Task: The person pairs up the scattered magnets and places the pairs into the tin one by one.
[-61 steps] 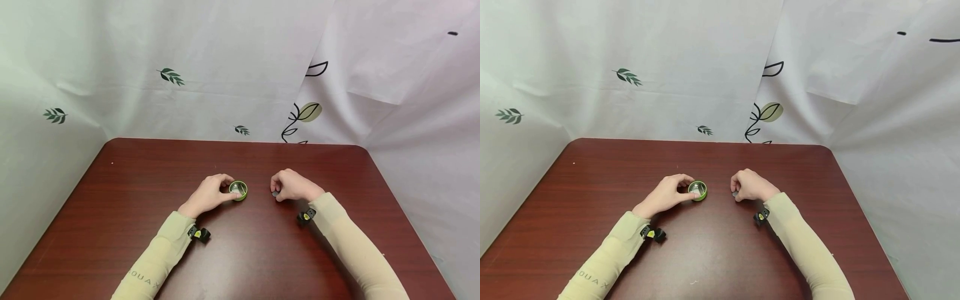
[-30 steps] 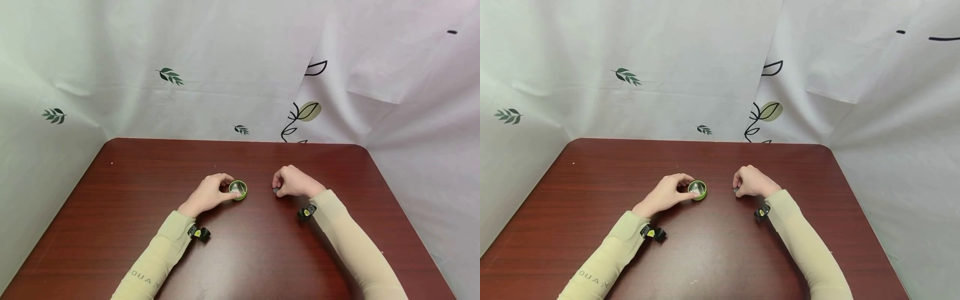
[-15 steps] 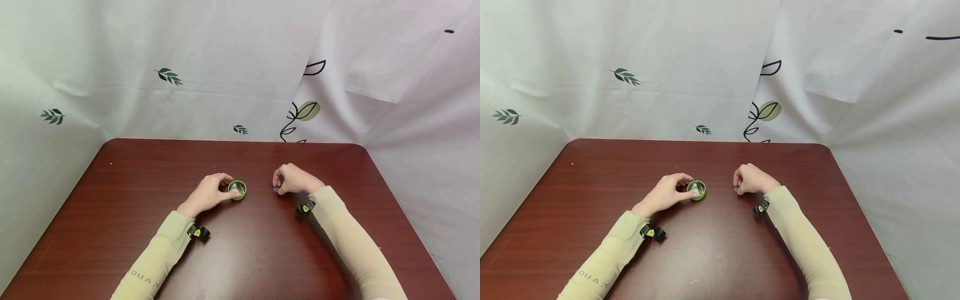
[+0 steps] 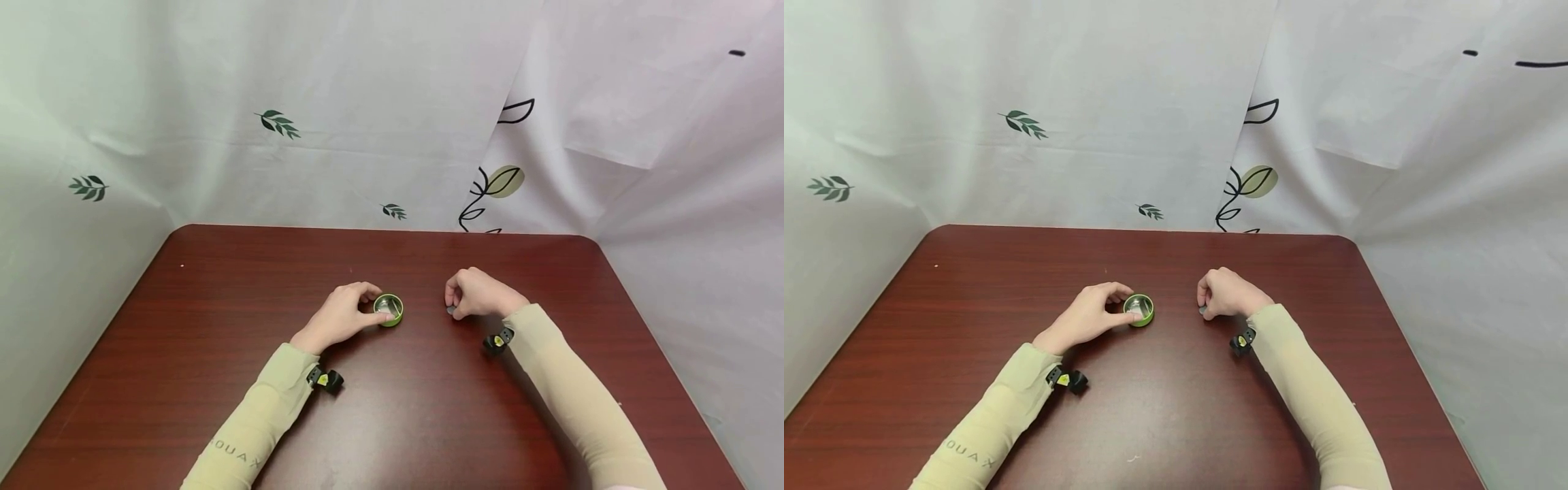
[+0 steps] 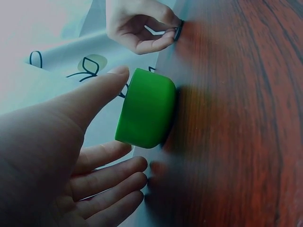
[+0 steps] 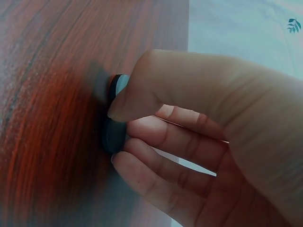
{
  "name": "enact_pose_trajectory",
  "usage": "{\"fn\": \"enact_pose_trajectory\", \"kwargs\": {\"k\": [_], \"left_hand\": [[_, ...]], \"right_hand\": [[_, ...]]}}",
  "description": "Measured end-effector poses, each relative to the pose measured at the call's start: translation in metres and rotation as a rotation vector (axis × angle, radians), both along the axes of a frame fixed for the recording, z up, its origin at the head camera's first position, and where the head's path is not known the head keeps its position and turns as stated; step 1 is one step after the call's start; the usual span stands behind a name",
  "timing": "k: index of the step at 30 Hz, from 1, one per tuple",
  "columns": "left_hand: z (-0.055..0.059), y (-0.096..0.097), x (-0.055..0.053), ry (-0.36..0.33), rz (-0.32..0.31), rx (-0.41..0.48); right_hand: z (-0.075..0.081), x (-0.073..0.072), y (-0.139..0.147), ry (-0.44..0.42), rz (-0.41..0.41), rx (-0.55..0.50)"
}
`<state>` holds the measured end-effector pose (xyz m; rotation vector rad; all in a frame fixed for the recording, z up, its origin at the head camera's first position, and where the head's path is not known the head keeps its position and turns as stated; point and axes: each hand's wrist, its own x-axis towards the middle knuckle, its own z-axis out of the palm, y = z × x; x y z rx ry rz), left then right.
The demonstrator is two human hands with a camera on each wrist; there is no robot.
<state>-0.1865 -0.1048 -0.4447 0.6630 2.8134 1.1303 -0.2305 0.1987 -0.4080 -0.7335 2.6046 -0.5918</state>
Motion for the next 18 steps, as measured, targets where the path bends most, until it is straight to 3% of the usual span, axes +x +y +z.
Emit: {"fn": "enact_pose_trajectory", "kwargs": {"k": [18], "left_hand": [[-0.0013, 0.0002, -0.0006, 0.014, -0.004, 0.008]], "right_hand": [[-0.0001, 0.0025, 0.0007, 0.009, -0.006, -0.014]]}}
